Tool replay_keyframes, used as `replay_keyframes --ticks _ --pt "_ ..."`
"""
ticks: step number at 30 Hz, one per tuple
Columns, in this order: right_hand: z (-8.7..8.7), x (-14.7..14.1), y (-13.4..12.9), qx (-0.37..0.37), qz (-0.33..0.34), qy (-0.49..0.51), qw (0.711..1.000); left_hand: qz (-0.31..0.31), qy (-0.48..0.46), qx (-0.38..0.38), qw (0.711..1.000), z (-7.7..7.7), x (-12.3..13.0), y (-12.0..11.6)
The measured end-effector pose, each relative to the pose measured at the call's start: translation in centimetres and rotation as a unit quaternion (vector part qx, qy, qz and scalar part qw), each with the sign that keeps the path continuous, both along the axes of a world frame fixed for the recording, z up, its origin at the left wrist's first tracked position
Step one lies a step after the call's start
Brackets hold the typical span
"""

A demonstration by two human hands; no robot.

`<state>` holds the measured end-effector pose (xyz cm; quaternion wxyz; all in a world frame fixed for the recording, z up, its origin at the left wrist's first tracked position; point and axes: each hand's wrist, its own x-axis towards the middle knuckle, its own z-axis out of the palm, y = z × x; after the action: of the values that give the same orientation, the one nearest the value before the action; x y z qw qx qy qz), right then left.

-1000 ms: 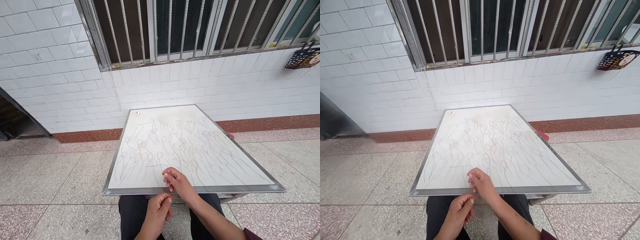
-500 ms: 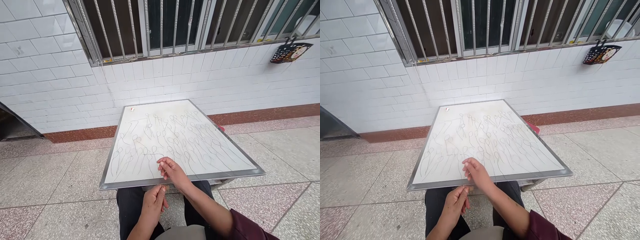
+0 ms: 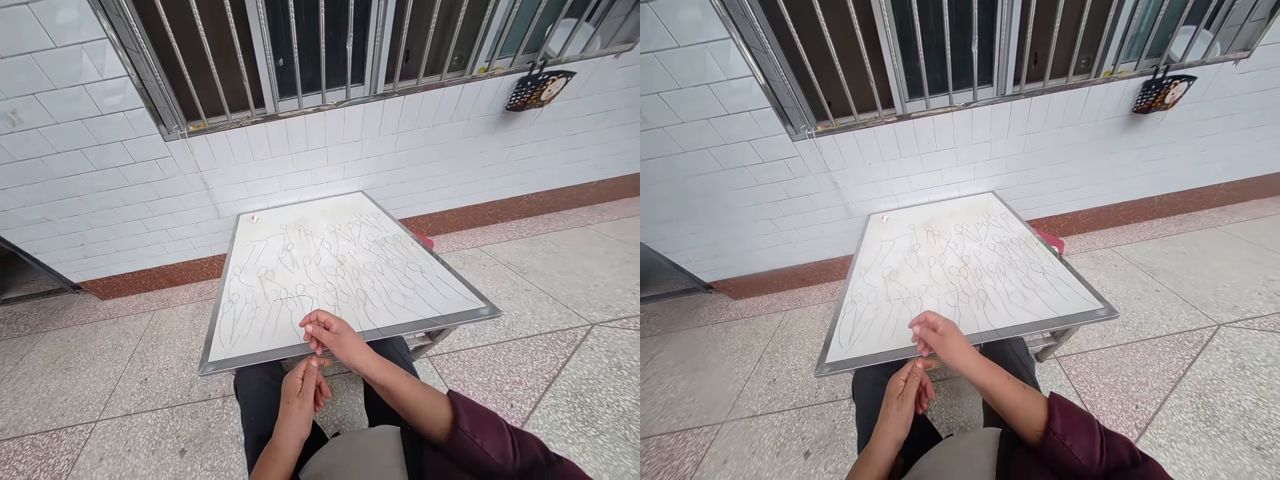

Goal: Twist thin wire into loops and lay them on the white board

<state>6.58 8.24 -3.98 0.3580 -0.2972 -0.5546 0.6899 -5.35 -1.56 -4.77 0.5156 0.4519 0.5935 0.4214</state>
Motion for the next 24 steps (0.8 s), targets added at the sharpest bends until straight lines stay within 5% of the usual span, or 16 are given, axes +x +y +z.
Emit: replay_keyframes --ticks 11,17,21,24 --pt "0.6 0.5 -0.6 0.002 0.007 0.036 0.999 -0.001 -0.045 0.018 0.999 0.5 -0.1 -1.1" --pt "1.1 1.1 -0.9 0.005 0.031 0.034 0.999 0.106 -0.070 0.057 0.990 0.0 -0.7 -0.9" --pt "1.0 1.1 -1.2 0.121 0.030 -0.063 0.990 0.178 -0.083 0.085 0.977 0.0 -1.9 -0.6" --pt "0.6 1.0 -1.7 0.257 0.010 -0.144 0.956 0.222 -0.095 0.103 0.965 0.8 -2.5 -0.4"
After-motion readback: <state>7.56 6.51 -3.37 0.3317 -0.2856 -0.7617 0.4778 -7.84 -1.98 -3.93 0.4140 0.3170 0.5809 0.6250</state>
